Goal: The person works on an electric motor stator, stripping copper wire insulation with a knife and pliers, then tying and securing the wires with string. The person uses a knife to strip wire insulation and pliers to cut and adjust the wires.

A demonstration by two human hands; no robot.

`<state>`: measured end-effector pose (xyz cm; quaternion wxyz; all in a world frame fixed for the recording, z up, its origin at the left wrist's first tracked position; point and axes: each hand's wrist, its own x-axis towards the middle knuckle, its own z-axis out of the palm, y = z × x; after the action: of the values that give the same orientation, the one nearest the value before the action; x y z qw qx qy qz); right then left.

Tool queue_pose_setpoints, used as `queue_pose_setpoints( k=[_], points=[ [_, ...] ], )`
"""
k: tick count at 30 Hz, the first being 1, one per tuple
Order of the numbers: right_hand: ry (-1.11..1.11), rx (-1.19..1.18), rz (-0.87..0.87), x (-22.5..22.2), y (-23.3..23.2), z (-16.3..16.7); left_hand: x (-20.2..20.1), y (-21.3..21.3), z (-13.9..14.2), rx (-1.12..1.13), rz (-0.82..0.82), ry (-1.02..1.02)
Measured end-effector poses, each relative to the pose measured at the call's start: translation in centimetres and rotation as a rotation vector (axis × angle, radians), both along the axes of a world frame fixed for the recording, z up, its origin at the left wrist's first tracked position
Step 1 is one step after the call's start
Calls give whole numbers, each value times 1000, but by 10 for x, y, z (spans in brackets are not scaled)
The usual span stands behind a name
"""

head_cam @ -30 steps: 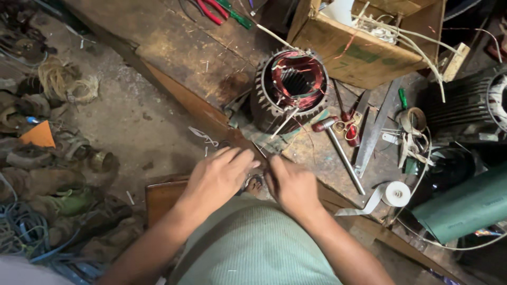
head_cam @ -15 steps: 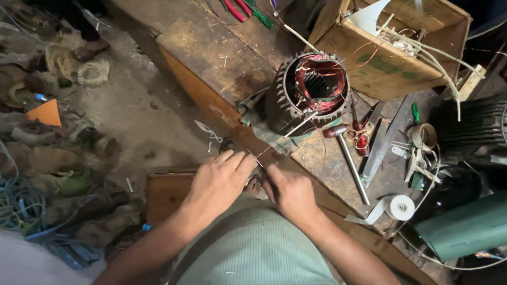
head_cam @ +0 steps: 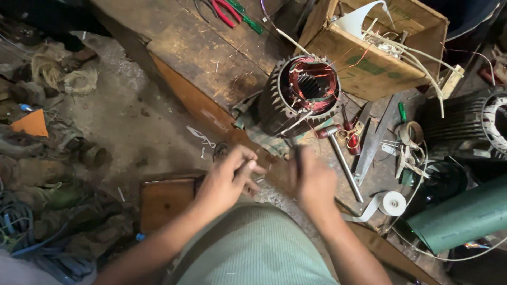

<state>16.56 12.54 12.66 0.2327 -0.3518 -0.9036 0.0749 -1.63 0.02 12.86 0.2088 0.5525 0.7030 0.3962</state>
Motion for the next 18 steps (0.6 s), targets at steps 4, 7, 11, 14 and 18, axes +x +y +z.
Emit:
queue_pose_setpoints(
  k=[4,7,11,14,18],
  points=[
    [-53,-47,228,-12,1,-1,-9,-9,2,32,-70,345],
    [-95,-59,127,-15,4,-9,-8,-6,1,-36,-48,347],
    [-66,-149,217,-9,7,-19,-5,-5,2,1,-44,410],
    [-111,-159,165,-6,9,-23,0,-5,5,-27,-65,426],
    [25,-203,316,-6,8,-23,3,-5,5,-27,-69,501]
  ],
)
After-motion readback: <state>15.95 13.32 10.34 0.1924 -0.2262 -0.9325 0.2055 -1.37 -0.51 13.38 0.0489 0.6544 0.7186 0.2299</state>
